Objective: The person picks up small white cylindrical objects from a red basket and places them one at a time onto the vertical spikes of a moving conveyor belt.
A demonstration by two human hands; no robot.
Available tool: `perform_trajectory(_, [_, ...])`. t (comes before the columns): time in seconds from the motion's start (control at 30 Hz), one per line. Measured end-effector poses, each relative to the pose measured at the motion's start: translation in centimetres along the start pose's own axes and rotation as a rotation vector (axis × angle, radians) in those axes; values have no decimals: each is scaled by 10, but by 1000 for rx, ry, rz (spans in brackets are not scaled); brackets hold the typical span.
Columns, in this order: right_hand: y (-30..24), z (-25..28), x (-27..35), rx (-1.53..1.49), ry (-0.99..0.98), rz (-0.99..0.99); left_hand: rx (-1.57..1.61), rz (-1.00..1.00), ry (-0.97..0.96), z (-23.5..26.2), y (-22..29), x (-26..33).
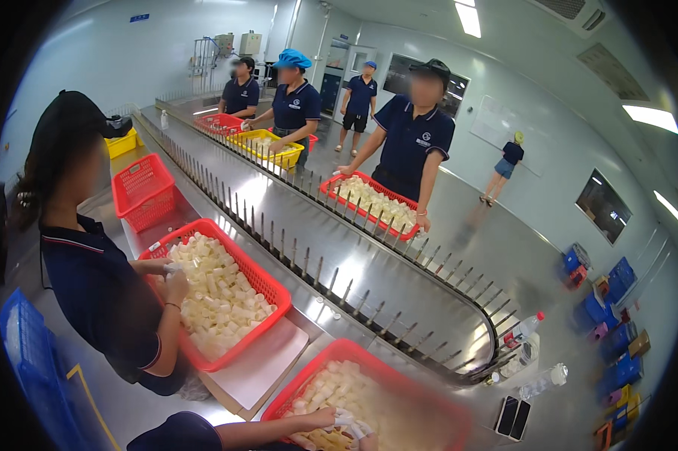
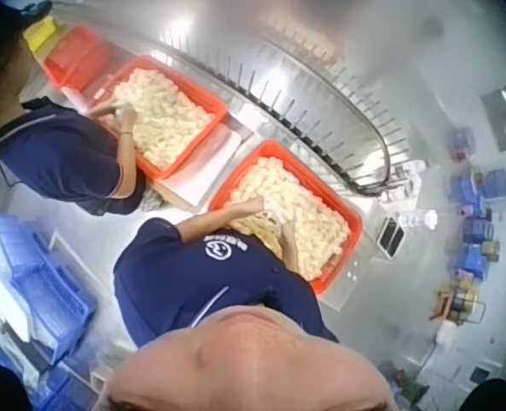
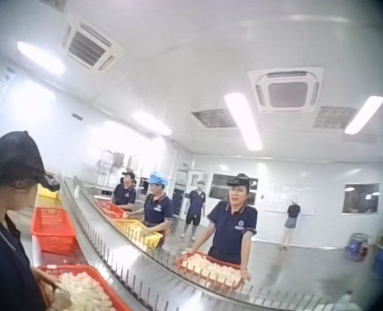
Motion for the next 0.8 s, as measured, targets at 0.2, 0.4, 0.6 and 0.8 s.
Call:
perform_trajectory(0.2, [3,-5,2,12,12,23,3,-39,-120,-14,24,13])
perform_trajectory(0.4, [7,7,-1,-10,36,21,-122,-62,-117,-17,41,26])
perform_trajectory(0.6, [12,21,2,-27,77,-3,-403,-387,-15,-16,70,31])
perform_trajectory(0.8, [23,45,3,-53,101,-1,-486,-301,-42,-22,48,18])
Point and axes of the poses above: each hand's wrist, its own x-axis away from the middle knuckle, its own z-axis out of the back of the hand, y = z × x, the point moved 10 cm from there along -x, towards the middle knuckle
